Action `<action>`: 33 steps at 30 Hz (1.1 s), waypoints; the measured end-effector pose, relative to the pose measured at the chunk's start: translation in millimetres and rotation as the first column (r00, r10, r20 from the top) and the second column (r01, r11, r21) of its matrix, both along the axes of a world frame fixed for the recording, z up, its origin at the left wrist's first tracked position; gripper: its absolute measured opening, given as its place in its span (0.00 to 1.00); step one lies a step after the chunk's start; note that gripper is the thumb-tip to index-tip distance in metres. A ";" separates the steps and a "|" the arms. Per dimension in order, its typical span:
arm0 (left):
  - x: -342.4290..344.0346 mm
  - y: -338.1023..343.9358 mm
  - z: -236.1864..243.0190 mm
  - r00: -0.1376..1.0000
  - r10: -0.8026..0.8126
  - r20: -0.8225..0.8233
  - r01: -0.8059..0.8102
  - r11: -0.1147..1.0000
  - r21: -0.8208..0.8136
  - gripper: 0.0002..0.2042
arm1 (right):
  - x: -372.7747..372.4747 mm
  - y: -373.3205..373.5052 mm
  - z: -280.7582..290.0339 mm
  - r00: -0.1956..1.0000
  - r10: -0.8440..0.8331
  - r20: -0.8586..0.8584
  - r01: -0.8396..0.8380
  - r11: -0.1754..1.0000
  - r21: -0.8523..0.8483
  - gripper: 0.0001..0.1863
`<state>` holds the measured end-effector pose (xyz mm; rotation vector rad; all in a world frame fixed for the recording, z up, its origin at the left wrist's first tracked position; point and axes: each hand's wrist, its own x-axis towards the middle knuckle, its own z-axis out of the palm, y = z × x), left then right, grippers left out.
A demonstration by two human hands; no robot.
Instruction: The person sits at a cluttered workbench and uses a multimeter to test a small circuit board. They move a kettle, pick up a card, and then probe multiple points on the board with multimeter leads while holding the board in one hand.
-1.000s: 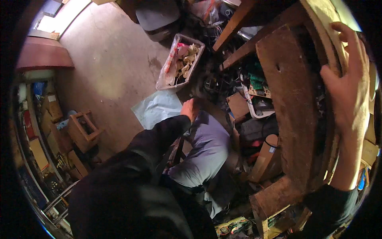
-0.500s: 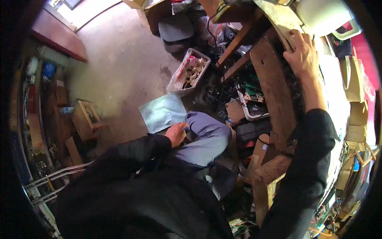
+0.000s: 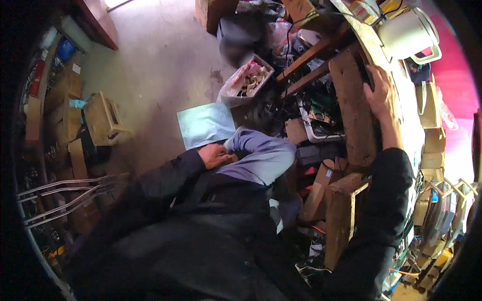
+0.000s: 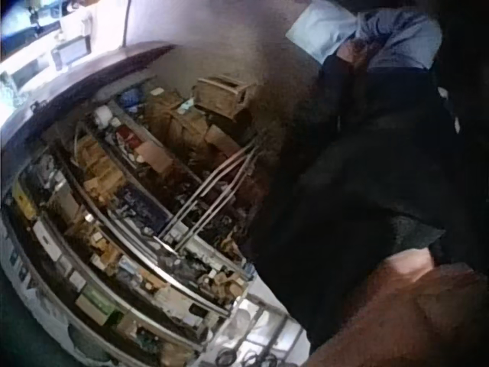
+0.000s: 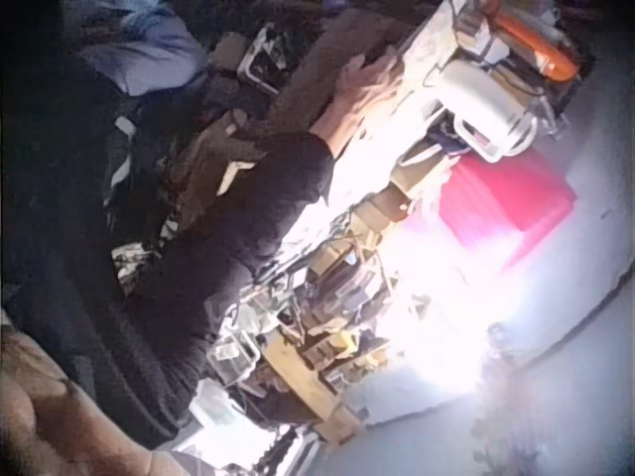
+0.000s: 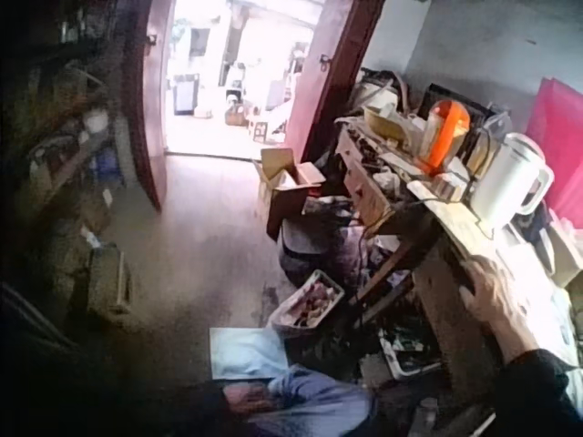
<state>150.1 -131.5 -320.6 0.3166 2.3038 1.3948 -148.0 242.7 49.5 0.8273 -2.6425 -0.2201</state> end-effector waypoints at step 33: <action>-138.7 -60.5 211.7 0.237 0.942 -0.239 -0.458 0.325 0.827 0.12 | 223.1 57.2 -66.0 0.686 -0.522 0.507 0.634 0.770 -0.065 0.12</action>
